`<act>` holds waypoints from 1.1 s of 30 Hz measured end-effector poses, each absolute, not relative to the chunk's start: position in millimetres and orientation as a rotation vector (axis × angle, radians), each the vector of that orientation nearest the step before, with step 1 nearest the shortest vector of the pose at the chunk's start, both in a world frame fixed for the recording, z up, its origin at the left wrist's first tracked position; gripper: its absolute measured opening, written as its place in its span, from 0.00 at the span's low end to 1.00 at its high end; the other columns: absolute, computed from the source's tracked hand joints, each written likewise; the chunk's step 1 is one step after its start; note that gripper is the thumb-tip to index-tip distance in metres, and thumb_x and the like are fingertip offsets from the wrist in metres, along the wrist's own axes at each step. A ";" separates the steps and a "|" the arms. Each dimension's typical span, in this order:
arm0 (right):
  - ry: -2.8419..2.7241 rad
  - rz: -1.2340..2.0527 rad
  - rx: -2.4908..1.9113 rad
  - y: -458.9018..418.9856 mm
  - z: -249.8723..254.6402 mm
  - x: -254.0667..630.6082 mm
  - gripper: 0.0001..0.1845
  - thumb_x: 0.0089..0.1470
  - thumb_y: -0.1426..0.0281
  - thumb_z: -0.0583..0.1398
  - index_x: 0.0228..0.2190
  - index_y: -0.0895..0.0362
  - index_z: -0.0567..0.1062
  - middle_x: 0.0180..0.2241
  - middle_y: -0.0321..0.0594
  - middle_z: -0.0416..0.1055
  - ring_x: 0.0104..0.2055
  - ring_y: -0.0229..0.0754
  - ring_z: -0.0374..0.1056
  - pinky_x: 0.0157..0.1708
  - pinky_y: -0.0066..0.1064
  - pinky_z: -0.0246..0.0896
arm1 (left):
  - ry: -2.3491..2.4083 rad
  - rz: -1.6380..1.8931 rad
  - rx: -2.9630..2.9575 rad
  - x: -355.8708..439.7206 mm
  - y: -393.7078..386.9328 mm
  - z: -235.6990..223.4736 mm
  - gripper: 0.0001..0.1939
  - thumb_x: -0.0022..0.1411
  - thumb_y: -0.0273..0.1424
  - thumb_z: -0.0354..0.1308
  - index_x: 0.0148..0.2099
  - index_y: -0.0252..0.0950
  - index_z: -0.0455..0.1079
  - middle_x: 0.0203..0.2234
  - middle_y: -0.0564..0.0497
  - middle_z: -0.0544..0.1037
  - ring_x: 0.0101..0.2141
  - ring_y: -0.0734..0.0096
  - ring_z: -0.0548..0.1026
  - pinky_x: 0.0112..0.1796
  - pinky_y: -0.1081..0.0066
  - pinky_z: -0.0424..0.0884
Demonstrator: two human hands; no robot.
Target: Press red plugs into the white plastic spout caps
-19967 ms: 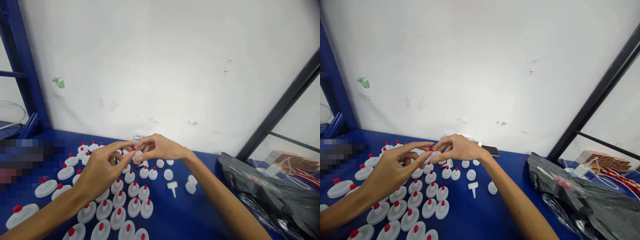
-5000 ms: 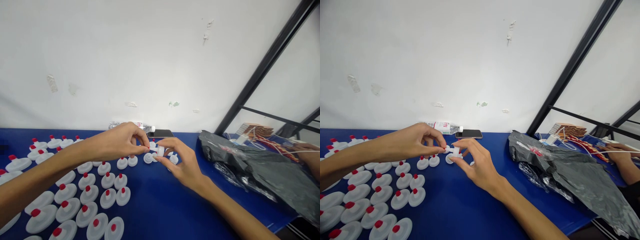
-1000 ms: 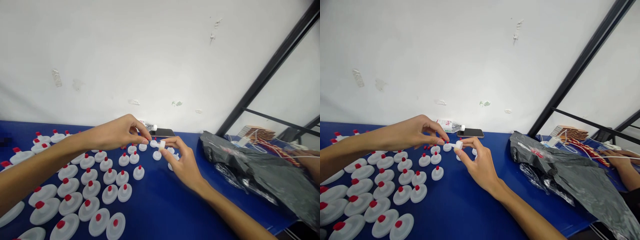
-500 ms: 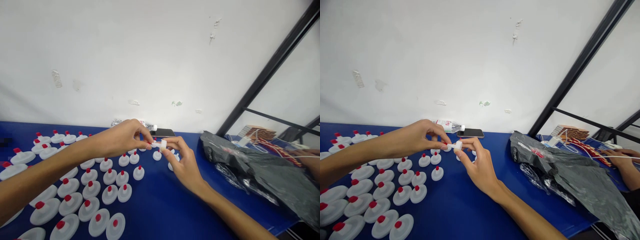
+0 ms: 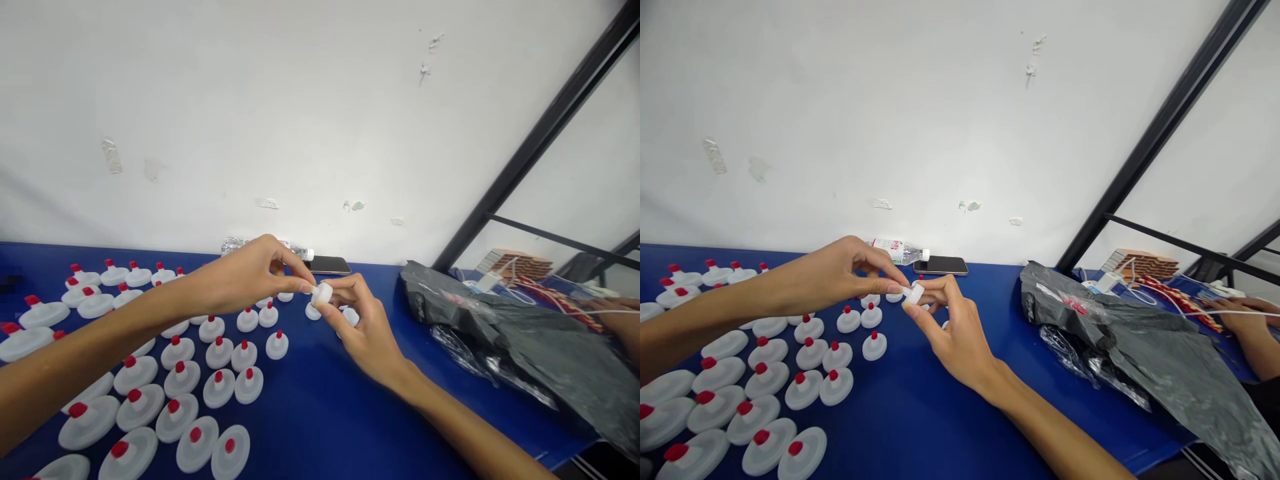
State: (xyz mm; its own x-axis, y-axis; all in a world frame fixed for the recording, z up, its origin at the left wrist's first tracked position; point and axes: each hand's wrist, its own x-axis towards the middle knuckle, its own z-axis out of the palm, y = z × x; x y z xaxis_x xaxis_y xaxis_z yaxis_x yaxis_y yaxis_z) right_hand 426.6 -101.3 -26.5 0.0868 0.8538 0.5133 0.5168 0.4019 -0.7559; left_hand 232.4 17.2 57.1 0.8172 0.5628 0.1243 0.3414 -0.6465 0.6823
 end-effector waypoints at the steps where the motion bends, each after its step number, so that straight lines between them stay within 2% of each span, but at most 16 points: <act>1: -1.573 0.405 -1.244 -101.3 -26.7 427.0 0.12 0.66 0.61 0.64 0.47 0.50 0.70 0.42 0.39 0.83 0.42 0.46 0.79 0.42 0.38 0.72 | 0.657 0.474 2.302 233.7 16.7 55.3 0.14 0.62 0.46 0.65 0.44 0.46 0.84 0.27 0.54 0.79 0.25 0.74 0.67 0.24 0.73 0.61; 4: -1.550 0.431 -1.217 -100.5 -26.9 428.1 0.11 0.67 0.60 0.62 0.46 0.50 0.69 0.43 0.40 0.83 0.42 0.46 0.81 0.42 0.37 0.72 | 0.637 0.641 2.193 238.2 13.7 51.0 0.10 0.58 0.41 0.69 0.40 0.43 0.83 0.29 0.54 0.82 0.28 0.73 0.73 0.27 0.74 0.66; 7: -1.529 0.399 -1.215 -99.6 -25.9 428.5 0.11 0.67 0.59 0.63 0.44 0.51 0.69 0.42 0.40 0.83 0.40 0.46 0.81 0.37 0.34 0.71 | 0.659 0.708 2.105 242.9 8.7 49.0 0.07 0.56 0.38 0.71 0.35 0.41 0.83 0.23 0.55 0.80 0.24 0.75 0.72 0.24 0.75 0.64; 13: -1.503 0.321 -1.210 -99.3 -25.1 428.6 0.11 0.66 0.59 0.63 0.42 0.51 0.69 0.35 0.37 0.81 0.35 0.44 0.80 0.30 0.32 0.68 | 0.686 0.726 1.940 247.7 0.3 45.8 0.09 0.55 0.36 0.73 0.37 0.38 0.84 0.19 0.55 0.80 0.20 0.74 0.76 0.24 0.74 0.68; 17: -1.490 0.356 -1.228 -99.9 -25.8 428.9 0.12 0.67 0.57 0.62 0.43 0.51 0.70 0.40 0.40 0.82 0.34 0.44 0.80 0.27 0.31 0.67 | 0.713 0.706 1.917 248.8 -2.4 44.1 0.13 0.54 0.39 0.73 0.41 0.39 0.84 0.19 0.54 0.81 0.22 0.70 0.79 0.24 0.73 0.71; 22: -1.495 0.372 -1.249 -101.0 -23.6 429.2 0.13 0.68 0.57 0.61 0.47 0.51 0.71 0.44 0.42 0.82 0.36 0.44 0.80 0.28 0.31 0.68 | 0.771 0.766 2.087 244.9 -0.5 54.3 0.16 0.55 0.45 0.70 0.39 0.39 0.84 0.24 0.52 0.82 0.20 0.73 0.73 0.22 0.71 0.67; 25: -1.527 0.362 -1.262 -102.1 -22.6 429.0 0.13 0.71 0.60 0.56 0.53 0.50 0.69 0.49 0.42 0.81 0.36 0.42 0.80 0.28 0.30 0.67 | 0.990 0.825 2.465 233.2 12.4 64.8 0.14 0.60 0.44 0.65 0.40 0.42 0.85 0.24 0.53 0.80 0.25 0.70 0.74 0.29 0.69 0.66; 27: -1.554 0.347 -1.244 -102.9 -22.7 428.2 0.12 0.72 0.62 0.55 0.54 0.49 0.68 0.49 0.42 0.80 0.35 0.40 0.79 0.28 0.30 0.67 | 1.142 0.717 2.698 222.5 27.3 69.0 0.10 0.61 0.40 0.64 0.40 0.43 0.85 0.28 0.53 0.81 0.31 0.65 0.78 0.35 0.67 0.67; 29: -1.582 0.335 -1.220 -103.7 -23.1 427.4 0.11 0.73 0.63 0.54 0.53 0.49 0.68 0.49 0.41 0.80 0.33 0.38 0.78 0.29 0.30 0.68 | 1.238 0.546 2.751 212.0 44.9 68.2 0.08 0.60 0.37 0.63 0.38 0.44 0.84 0.32 0.52 0.83 0.35 0.62 0.79 0.35 0.66 0.67; 33: -1.622 0.292 -1.166 -104.4 -24.4 426.9 0.09 0.72 0.67 0.55 0.51 0.50 0.71 0.43 0.38 0.80 0.31 0.37 0.75 0.31 0.31 0.69 | 1.341 0.237 2.668 199.1 74.1 54.9 0.05 0.55 0.36 0.65 0.32 0.44 0.82 0.32 0.51 0.85 0.30 0.62 0.79 0.30 0.65 0.67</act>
State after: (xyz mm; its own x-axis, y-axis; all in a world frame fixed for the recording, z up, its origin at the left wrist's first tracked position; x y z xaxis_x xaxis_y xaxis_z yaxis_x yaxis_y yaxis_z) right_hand 426.9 -104.4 -24.4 0.0450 0.7954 0.6045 0.5350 0.4918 -0.6869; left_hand 199.1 74.1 54.9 0.5889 0.8047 0.0751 0.7817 -0.5907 0.2000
